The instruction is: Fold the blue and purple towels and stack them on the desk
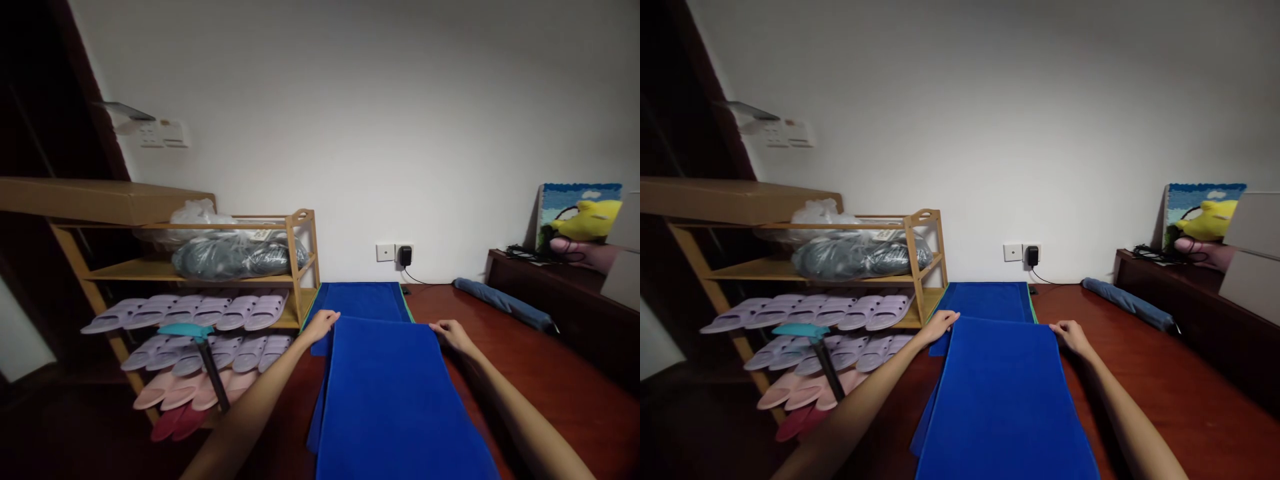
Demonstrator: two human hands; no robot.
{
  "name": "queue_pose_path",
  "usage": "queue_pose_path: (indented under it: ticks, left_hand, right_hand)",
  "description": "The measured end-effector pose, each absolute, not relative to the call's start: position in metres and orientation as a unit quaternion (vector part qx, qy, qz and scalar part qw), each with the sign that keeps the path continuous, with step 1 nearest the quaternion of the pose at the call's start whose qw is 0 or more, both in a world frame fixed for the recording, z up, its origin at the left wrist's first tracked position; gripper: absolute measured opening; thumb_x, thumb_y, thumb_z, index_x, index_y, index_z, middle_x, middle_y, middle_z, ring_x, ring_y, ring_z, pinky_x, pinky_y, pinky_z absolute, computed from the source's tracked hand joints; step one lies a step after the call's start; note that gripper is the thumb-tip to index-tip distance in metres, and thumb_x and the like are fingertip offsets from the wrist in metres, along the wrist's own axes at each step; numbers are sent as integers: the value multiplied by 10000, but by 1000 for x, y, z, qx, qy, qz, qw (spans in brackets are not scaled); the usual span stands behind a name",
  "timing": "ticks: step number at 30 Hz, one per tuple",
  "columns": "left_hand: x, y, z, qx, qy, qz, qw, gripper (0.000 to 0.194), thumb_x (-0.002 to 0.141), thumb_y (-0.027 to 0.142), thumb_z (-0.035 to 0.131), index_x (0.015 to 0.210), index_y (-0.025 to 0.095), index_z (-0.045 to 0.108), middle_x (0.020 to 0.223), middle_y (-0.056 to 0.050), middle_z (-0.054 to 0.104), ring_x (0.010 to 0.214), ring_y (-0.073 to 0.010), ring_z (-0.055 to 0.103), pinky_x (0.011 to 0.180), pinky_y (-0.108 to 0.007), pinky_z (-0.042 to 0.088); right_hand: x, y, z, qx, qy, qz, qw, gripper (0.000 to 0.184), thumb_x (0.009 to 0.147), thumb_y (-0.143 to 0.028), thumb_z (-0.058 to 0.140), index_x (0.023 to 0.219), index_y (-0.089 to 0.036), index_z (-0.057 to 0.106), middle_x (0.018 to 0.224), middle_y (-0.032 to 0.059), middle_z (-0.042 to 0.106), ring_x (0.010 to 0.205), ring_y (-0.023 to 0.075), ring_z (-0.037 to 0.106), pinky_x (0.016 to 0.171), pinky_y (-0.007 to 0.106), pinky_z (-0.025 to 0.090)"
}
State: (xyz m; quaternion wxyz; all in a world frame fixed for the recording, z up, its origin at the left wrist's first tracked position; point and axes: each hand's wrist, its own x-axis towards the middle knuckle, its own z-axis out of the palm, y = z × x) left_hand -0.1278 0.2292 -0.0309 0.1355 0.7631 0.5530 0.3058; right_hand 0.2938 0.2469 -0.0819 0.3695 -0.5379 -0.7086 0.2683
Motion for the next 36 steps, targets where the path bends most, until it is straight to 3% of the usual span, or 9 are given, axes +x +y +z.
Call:
queue_pose_path:
  ticks: [5,9,12,16,20,24,31,33,36]
  left_hand:
    - [-111,237,-42,758,573,301,76,386,906,388,364,657,182,574,678,-28,574,727,-195,555,690,-281,381]
    - [-106,222,-44,785,547,288,42,192,852,371,532,905,203,609,929,-45,593,926,-208,531,815,-309,364]
    - [-110,213,-46,809,526,261,34,177,783,330,648,923,230,609,988,-24,591,980,-218,507,853,-335,340]
    - [-116,214,-54,813,528,243,31,104,812,228,614,914,218,598,982,-27,599,963,-214,513,828,-337,342]
    - [-116,218,-57,808,531,253,30,17,828,197,581,832,207,595,921,-27,605,929,-207,521,811,-330,346]
    - [-116,213,-47,804,525,279,30,71,854,211,526,817,210,587,927,-25,602,935,-200,528,822,-315,359]
    - [-115,230,-23,803,527,275,53,182,908,211,403,813,197,557,745,11,604,722,-145,575,690,-228,402]
    - [-108,240,-26,794,545,265,41,175,893,166,416,798,188,561,743,-4,599,736,-157,573,704,-248,396]
    - [-97,243,-35,775,574,265,4,143,864,118,444,869,178,573,899,-60,598,886,-206,548,784,-316,373]
  right_hand:
    - [287,251,-88,-559,-713,219,362,428,734,-579,508,610,-174,569,598,11,584,613,154,525,589,247,359]
    - [284,248,-91,-555,-718,207,364,352,713,-504,566,860,-188,614,859,51,668,793,191,594,719,264,411]
    - [285,248,-93,-549,-726,202,361,299,665,-442,614,832,-195,602,893,58,668,828,199,596,748,274,417]
    - [285,253,-97,-543,-735,207,350,203,660,-386,599,731,-197,585,770,41,666,738,189,595,691,269,416]
    - [287,254,-98,-534,-743,202,349,235,704,-422,547,684,-190,578,710,44,652,692,185,583,663,270,404]
    - [293,249,-91,-520,-751,192,360,338,755,-499,485,726,-181,595,731,51,651,691,184,578,657,268,410]
    - [291,251,-79,-536,-749,159,355,439,826,-566,392,717,-181,574,734,57,639,700,184,565,648,265,405]
    - [286,252,-81,-559,-742,131,348,425,831,-550,401,717,-185,586,758,77,632,742,201,556,669,280,393]
    - [278,250,-86,-571,-741,104,337,368,847,-493,413,849,-195,630,900,100,636,877,226,547,749,299,386]
